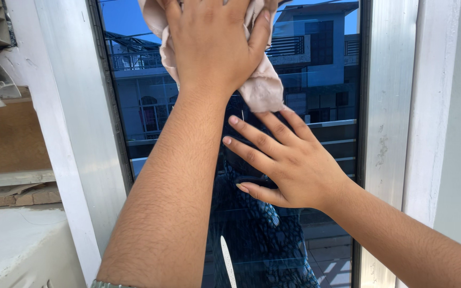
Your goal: The person wipes a glass window pane with a cloth, moving the cloth in circular and vertical motions across the surface. The person also wipes the adjacent white window frame and sill area.
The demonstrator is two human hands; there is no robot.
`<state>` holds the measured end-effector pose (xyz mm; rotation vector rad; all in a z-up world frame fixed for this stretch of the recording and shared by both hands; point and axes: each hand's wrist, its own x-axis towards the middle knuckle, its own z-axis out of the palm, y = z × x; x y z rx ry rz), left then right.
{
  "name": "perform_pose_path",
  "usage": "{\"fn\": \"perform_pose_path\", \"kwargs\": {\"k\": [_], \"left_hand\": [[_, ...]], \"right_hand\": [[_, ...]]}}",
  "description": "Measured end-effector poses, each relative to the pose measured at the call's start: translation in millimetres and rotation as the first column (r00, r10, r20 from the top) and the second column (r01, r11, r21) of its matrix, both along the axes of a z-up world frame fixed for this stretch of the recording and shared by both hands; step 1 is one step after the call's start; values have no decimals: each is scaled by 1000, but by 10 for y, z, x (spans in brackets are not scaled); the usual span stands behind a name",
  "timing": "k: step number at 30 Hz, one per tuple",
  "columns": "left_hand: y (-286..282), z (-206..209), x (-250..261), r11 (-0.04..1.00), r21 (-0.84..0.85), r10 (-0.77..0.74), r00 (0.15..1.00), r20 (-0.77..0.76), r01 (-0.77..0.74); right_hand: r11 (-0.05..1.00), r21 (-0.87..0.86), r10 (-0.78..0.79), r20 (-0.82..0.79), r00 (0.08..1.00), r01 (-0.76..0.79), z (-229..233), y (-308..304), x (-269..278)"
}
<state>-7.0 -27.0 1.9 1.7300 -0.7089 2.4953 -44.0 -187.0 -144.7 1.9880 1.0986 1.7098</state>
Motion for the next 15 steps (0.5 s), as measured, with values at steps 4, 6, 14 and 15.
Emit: {"fn": "perform_pose_path", "kwargs": {"k": [4,6,14,15], "left_hand": [[-157,-154,-17,994,86,68,997,35,-71],[-154,-226,-51,983,160,92,995,28,-95],[386,-418,-203,881,450,202,976,-78,-146],[496,-428,-220,884,445,208,974,-92,-147]], "right_hand": [[993,-114,-31,-20,999,28,-16,-21,10],[988,-152,-6,-29,1000,1,-7,-33,2],[931,-351,-178,-193,965,101,-152,-30,-41],[942,-330,-116,-160,980,58,-168,-33,-41]]}}
